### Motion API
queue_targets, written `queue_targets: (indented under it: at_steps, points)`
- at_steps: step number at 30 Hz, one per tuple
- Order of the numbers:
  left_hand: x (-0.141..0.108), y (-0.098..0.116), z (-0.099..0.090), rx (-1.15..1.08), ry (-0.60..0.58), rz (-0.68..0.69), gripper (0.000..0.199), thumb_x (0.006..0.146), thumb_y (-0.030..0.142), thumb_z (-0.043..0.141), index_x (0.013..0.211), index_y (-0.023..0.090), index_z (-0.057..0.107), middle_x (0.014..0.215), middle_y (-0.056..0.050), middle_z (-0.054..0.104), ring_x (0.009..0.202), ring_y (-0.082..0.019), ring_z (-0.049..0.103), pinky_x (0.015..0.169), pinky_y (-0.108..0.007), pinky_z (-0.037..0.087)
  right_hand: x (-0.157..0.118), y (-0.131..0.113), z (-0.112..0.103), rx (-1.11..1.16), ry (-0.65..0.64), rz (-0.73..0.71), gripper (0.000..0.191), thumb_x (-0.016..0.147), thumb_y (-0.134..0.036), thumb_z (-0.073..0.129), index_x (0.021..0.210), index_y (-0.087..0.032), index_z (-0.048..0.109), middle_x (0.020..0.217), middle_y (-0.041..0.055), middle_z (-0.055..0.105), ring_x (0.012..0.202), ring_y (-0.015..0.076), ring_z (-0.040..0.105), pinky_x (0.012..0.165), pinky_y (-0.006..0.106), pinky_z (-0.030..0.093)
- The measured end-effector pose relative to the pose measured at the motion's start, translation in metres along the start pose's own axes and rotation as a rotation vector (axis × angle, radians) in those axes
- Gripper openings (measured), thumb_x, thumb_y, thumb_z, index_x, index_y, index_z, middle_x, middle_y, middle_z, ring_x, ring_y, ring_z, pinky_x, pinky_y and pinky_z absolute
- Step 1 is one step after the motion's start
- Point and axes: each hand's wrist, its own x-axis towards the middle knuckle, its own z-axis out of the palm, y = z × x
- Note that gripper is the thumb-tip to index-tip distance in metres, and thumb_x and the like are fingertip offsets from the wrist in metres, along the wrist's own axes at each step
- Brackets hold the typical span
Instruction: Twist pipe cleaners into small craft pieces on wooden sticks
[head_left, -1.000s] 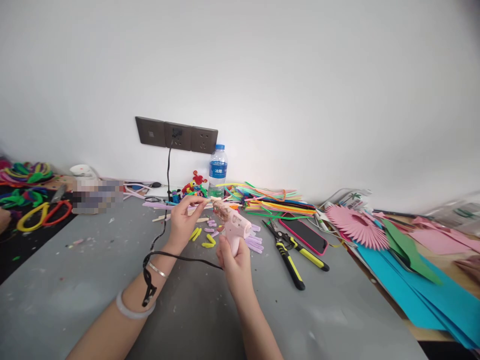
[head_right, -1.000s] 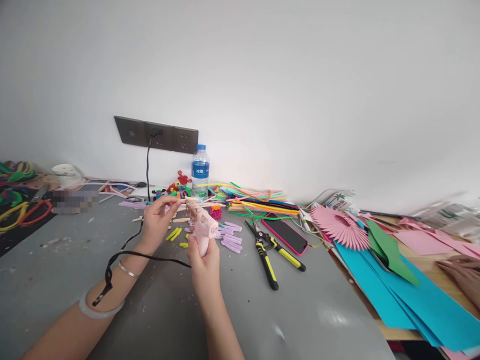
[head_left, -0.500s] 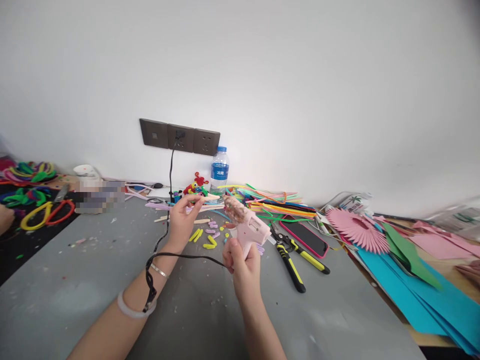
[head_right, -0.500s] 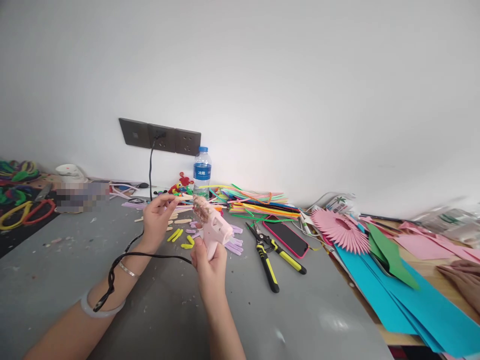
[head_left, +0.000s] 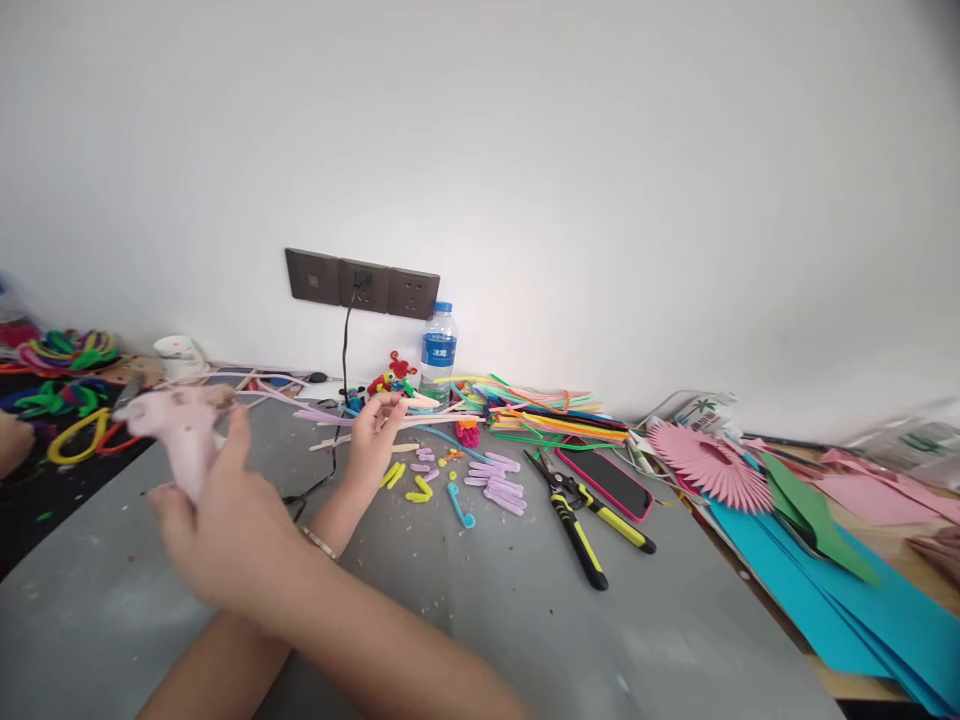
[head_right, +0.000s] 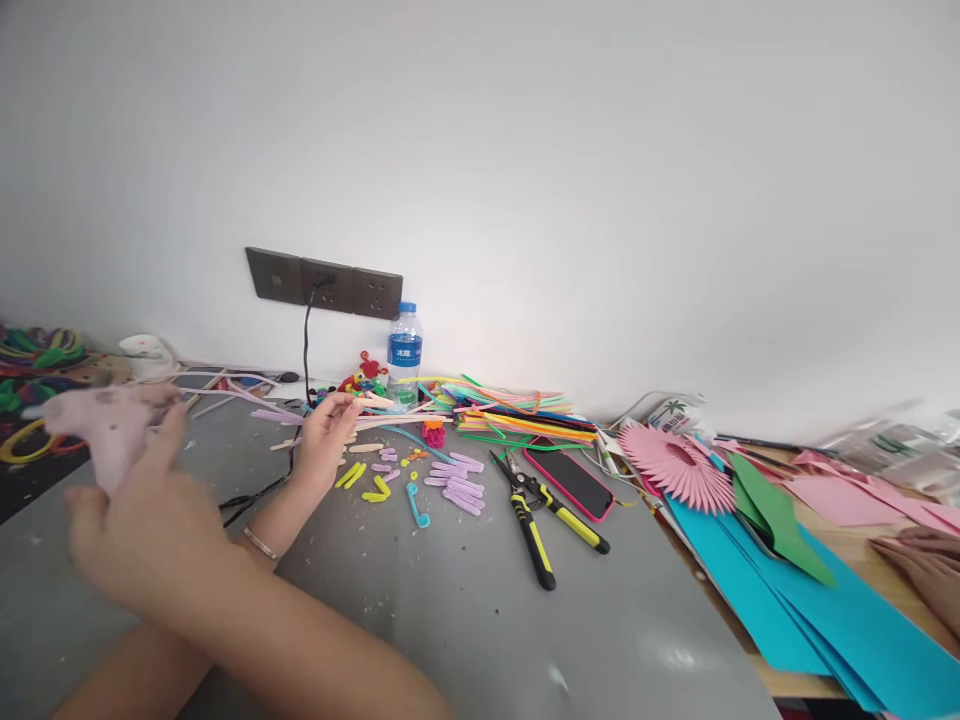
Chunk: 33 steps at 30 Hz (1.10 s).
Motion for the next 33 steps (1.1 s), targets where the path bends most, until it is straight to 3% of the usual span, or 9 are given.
queue_targets:
  at_steps: [3,8,14,17,21,24,27,30,33]
  points:
    - [0.0,0.0,0.001,-0.052,-0.025,-0.046,0.028,0.081,0.048,0.069,0.087,0.021,0.065,0.083,-0.004,0.067,0.073,-0.016,0.062,0.061,-0.024,0.048,0.02,0.006,0.024,-0.291,-0.154,0.106,0.083,0.092,-0.036,0.043,0.157,-0.009,0.0,0.129,0.0253,0.063,0.098,0.0357,0.071,0.075,0.051,0.055]
    - [0.001,-0.001,0.0,-0.052,-0.047,-0.043,0.027,0.08,0.047,0.071,0.086,0.021,0.065,0.081,-0.004,0.066,0.072,-0.016,0.06,0.058,-0.023,0.046,0.045,0.022,0.047,-0.388,-0.284,0.175,0.094,0.084,-0.045,0.054,0.156,-0.008,0.007,0.133,0.0302,0.058,0.108,0.0386,0.066,0.076,0.048,0.055]
    - [0.003,-0.002,0.0,-0.06,-0.074,-0.054,0.028,0.078,0.048,0.072,0.083,0.021,0.065,0.079,-0.003,0.065,0.071,-0.016,0.061,0.058,-0.024,0.046,0.025,0.031,0.04,-0.51,-0.242,-0.093,0.064,0.088,-0.044,0.054,0.141,-0.011,0.041,0.147,0.0242,0.048,0.119,0.036,0.058,0.089,0.049,0.051]
    - [0.004,-0.001,-0.001,-0.032,-0.079,-0.042,0.026,0.08,0.047,0.071,0.083,0.022,0.065,0.079,-0.003,0.066,0.073,-0.017,0.062,0.059,-0.025,0.048,-0.003,0.026,-0.003,-0.527,-0.048,-0.317,0.054,0.093,-0.039,0.055,0.141,-0.018,0.044,0.139,0.0144,0.056,0.12,0.0295,0.057,0.098,0.043,0.048]
    - [0.005,0.0,-0.001,0.006,-0.066,-0.043,0.026,0.079,0.046,0.073,0.082,0.021,0.066,0.077,-0.002,0.065,0.071,-0.019,0.062,0.06,-0.028,0.047,-0.05,0.046,-0.102,-0.431,0.219,-0.341,0.035,0.092,-0.025,0.053,0.126,-0.016,0.053,0.123,0.0138,0.062,0.117,0.0278,0.056,0.097,0.042,0.046]
    - [0.004,0.002,0.0,0.014,-0.114,-0.037,0.026,0.079,0.046,0.072,0.081,0.021,0.067,0.076,-0.002,0.065,0.071,-0.018,0.061,0.06,-0.027,0.048,-0.096,0.088,-0.182,-0.459,0.568,-0.035,0.012,0.093,-0.027,0.049,0.101,-0.02,0.057,0.096,0.0091,0.064,0.089,0.0242,0.06,0.08,0.038,0.047]
    - [0.002,0.002,0.003,-0.011,-0.15,-0.029,0.028,0.077,0.049,0.074,0.082,0.021,0.067,0.078,-0.003,0.067,0.075,-0.019,0.064,0.061,-0.026,0.049,-0.146,0.132,-0.235,-0.746,0.703,0.341,0.015,0.088,-0.032,0.055,0.08,-0.022,0.048,0.086,0.008,0.062,0.084,0.0257,0.058,0.076,0.037,0.042]
    - [0.0,0.003,0.005,-0.029,-0.184,-0.049,0.032,0.076,0.051,0.074,0.082,0.021,0.067,0.078,-0.005,0.069,0.081,-0.022,0.068,0.064,-0.028,0.052,-0.182,0.158,-0.252,-0.835,0.631,0.693,0.024,0.085,-0.035,0.061,0.078,-0.023,0.041,0.088,0.0081,0.064,0.083,0.0271,0.062,0.066,0.032,0.038]
    - [-0.001,0.004,0.006,-0.033,-0.217,-0.078,0.033,0.075,0.053,0.075,0.082,0.021,0.068,0.079,-0.006,0.071,0.084,-0.024,0.069,0.068,-0.031,0.054,-0.197,0.168,-0.249,-0.842,0.55,0.739,0.023,0.088,-0.035,0.056,0.078,-0.024,0.039,0.088,0.0066,0.065,0.08,0.0252,0.063,0.059,0.029,0.033]
